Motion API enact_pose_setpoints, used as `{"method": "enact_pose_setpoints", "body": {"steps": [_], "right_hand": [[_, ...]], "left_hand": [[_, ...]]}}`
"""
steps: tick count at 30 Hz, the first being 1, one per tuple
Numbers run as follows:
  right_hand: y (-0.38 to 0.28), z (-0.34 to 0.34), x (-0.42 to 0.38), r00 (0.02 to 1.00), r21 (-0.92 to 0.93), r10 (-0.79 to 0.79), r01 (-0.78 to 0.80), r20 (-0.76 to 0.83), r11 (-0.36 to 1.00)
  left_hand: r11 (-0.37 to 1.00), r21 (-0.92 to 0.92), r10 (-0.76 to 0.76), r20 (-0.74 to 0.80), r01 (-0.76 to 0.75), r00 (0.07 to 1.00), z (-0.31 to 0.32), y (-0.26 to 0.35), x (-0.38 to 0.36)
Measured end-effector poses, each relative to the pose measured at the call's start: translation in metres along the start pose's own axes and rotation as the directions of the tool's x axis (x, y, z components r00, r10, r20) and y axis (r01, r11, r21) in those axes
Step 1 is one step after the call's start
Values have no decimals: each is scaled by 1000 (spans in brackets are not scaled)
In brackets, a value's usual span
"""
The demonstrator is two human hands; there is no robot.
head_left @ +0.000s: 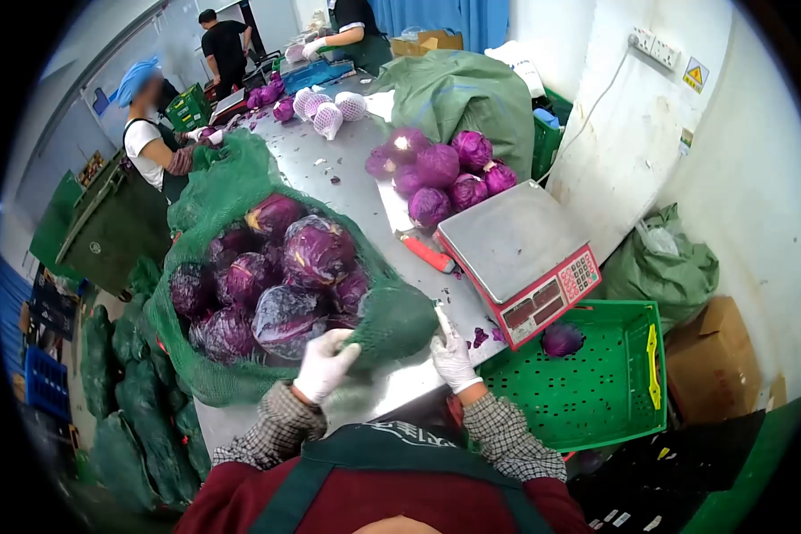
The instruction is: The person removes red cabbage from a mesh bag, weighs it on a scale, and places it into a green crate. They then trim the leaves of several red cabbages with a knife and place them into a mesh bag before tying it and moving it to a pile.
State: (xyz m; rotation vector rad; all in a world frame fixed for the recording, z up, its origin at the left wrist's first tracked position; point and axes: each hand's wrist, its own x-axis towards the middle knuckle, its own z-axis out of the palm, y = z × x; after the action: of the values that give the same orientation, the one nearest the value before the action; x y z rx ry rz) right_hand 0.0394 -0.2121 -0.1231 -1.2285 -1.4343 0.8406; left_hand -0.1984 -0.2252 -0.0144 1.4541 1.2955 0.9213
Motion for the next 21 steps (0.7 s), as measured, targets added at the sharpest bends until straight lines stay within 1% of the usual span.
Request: {"method": "enact_pose_setpoints", "body": {"steps": [1, 2, 4, 5, 6, 9, 10, 11, 13, 14, 15, 17, 19, 21], "right_hand": [[3, -6, 1, 999, -2, -29, 29, 23, 1000], [11, -8, 4, 1000, 90, 12, -12, -5, 996], [17, -25, 14, 993, -135, 120, -118, 5, 984], [20, -30, 17, 984, -245, 177, -170, 6, 955], [26, -28, 22, 996, -265, 52, -70, -72, 962], [29, -7, 50, 990, -307, -135, 141, 40, 941], [27, 2, 59, 989, -425, -74, 121, 125, 897], [31, 13, 66, 985, -521, -24, 111, 171, 847], [45, 37, 83, 965, -698, 74, 129, 252, 705], [52, 39, 87, 968, -699, 65, 129, 244, 703], [44, 33, 92, 943, -714, 150, 114, 296, 690], [17, 12, 90, 893, -732, 294, 55, 340, 679], [8, -7, 70, 971, -636, 158, -6, 182, 772], [1, -25, 44, 989, -506, 138, -141, -44, 851]], "left_hand": [[997, -65, -52, 3, 52, 999, -10, 7, -1], [992, -103, -69, -4, 68, 998, -17, 10, -3], [982, -162, -97, -27, 92, 995, -30, 22, -7], [968, -219, -140, -51, 125, 989, -42, 24, -7], [954, -280, -140, -100, 107, 985, -52, 29, -6], [914, -405, -139, -239, 31, 961, -72, 34, 5], [913, -407, -134, -251, 21, 959, -73, 37, 8], [922, -386, -140, -254, 33, 957, -72, 40, 9], [935, -353, -147, -273, 44, 951, -66, 43, 6], [946, -320, -140, -244, 57, 959, -67, 35, 3], [949, -310, -134, -215, 63, 967, -64, 33, 0], [986, -148, -94, -127, 75, 987, -58, 37, -6], [999, 8, -39, 15, 38, 999, -41, 50, -4], [982, 172, 31, 253, -76, 967, -20, 48, 1]]}}
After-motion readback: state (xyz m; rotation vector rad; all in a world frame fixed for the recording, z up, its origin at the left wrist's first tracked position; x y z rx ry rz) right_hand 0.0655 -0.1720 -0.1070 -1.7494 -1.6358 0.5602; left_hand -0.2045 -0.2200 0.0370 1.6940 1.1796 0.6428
